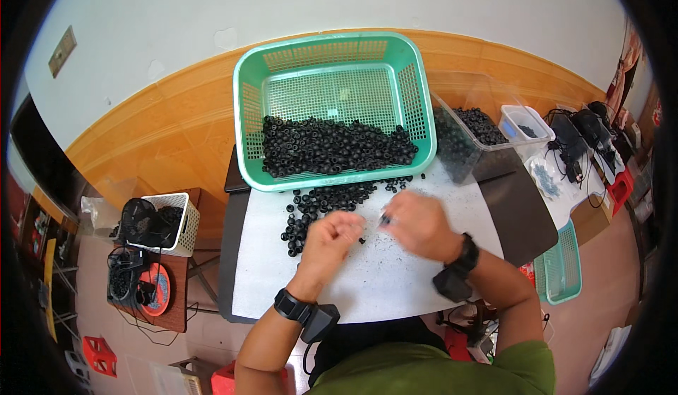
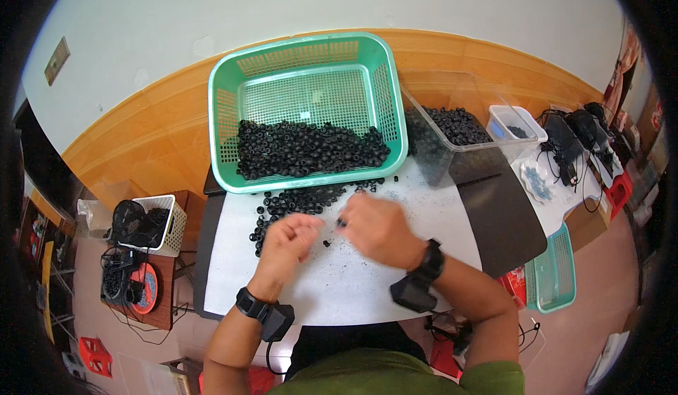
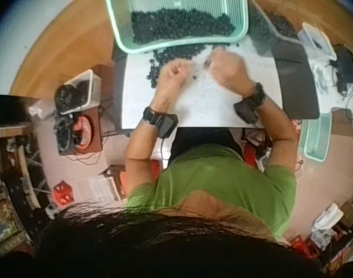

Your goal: Inspecting and sorting small black rubber parts for quality control at a workbench.

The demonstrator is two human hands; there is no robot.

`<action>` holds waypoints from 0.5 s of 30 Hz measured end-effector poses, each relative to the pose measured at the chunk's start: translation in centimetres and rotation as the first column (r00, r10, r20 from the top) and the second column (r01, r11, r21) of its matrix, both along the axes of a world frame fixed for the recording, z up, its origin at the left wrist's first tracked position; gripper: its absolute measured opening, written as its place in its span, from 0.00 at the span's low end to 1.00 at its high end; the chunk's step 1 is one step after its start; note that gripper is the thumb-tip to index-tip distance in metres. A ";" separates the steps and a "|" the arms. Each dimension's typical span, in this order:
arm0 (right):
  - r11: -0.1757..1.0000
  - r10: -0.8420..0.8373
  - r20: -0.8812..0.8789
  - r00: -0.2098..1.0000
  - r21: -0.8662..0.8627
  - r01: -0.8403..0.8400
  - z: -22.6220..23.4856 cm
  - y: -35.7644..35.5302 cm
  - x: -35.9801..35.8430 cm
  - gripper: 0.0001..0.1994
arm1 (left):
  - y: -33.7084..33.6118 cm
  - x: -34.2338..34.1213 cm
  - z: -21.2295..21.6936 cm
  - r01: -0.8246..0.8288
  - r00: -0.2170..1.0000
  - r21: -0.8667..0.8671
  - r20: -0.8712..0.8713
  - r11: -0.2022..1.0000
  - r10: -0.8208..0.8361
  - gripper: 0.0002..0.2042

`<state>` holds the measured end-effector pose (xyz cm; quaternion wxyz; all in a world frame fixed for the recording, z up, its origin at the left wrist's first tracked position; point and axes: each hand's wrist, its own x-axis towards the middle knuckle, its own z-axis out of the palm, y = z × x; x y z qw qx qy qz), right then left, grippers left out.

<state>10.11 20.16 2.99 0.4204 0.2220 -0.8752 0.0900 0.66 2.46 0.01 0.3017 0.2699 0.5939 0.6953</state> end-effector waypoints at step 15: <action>0.827 -0.561 -0.185 0.807 -0.085 0.555 5.6 8.6 2.1 0.07 | -1.7 -2.4 0.6 -0.542 0.840 0.398 0.266 0.740 0.473 0.06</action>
